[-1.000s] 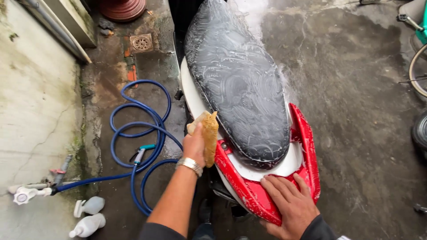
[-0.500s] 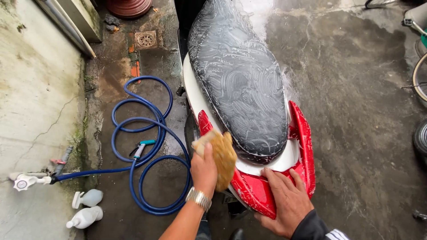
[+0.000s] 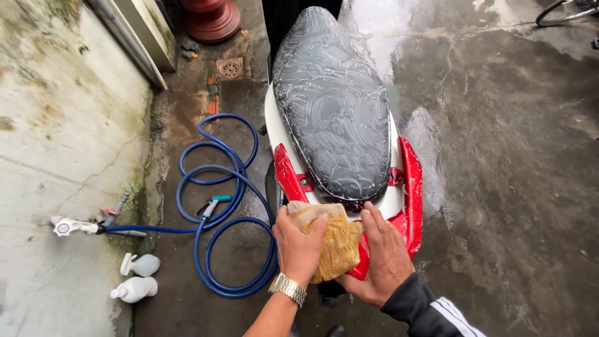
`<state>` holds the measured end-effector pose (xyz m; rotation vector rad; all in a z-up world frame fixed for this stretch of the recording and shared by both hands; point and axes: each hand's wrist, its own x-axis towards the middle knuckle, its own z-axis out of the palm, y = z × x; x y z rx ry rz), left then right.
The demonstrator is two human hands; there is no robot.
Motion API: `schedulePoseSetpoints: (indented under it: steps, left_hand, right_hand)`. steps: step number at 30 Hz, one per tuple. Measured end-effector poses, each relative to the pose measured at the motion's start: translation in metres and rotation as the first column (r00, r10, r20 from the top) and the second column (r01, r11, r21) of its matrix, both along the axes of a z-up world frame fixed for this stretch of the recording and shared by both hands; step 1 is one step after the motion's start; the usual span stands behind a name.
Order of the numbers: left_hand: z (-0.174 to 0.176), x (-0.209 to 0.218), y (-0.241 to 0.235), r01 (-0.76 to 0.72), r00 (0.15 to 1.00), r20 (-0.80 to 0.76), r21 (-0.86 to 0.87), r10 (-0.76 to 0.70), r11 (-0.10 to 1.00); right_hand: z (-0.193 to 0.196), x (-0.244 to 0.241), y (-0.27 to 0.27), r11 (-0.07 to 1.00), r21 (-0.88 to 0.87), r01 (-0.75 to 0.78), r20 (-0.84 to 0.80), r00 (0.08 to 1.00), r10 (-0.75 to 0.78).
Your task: The person scrubs the seat and rear body panels of a red and white motorcycle using a yellow sponge. The person moves around the vehicle to clean different sections of the seat and the red plastic bodywork.
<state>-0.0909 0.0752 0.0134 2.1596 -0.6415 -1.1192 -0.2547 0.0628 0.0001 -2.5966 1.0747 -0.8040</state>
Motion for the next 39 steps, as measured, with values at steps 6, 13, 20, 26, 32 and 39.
schedulePoseSetpoints:
  steps: [6,13,20,26,32,39]
  left_hand:
    - [-0.012,-0.046,0.024,0.525,0.581,0.797,-0.213,-0.164,0.824]
    - [0.027,-0.086,-0.008,0.731,0.567,0.542,0.017,-0.62,0.682]
    - [0.03,-0.091,-0.026,0.767,0.555,0.322,0.158,-0.767,0.622]
    - [0.031,-0.062,-0.028,0.53,0.67,-0.437,-0.284,-0.6,0.799]
    - [0.006,-0.026,-0.031,0.599,0.754,0.013,-0.423,-0.656,0.68]
    - [-0.025,-0.018,-0.03,0.888,0.404,0.642,-0.105,-0.652,0.447]
  right_hand:
    - [-0.002,-0.023,0.046,0.994,0.077,0.074,0.287,0.953,-0.094]
    - [-0.002,-0.062,0.103,0.661,0.717,0.22,0.427,0.612,-0.666]
    - [0.033,-0.035,0.07,0.775,0.486,0.404,0.345,0.726,-0.595]
    - [0.031,0.008,0.043,0.272,0.771,0.576,-0.245,0.663,-0.707]
    - [-0.02,-0.009,-0.004,0.232,0.676,0.699,-0.158,0.446,-0.881]
    - [0.024,0.007,0.032,-0.094,0.722,0.685,-0.309,0.198,-0.93]
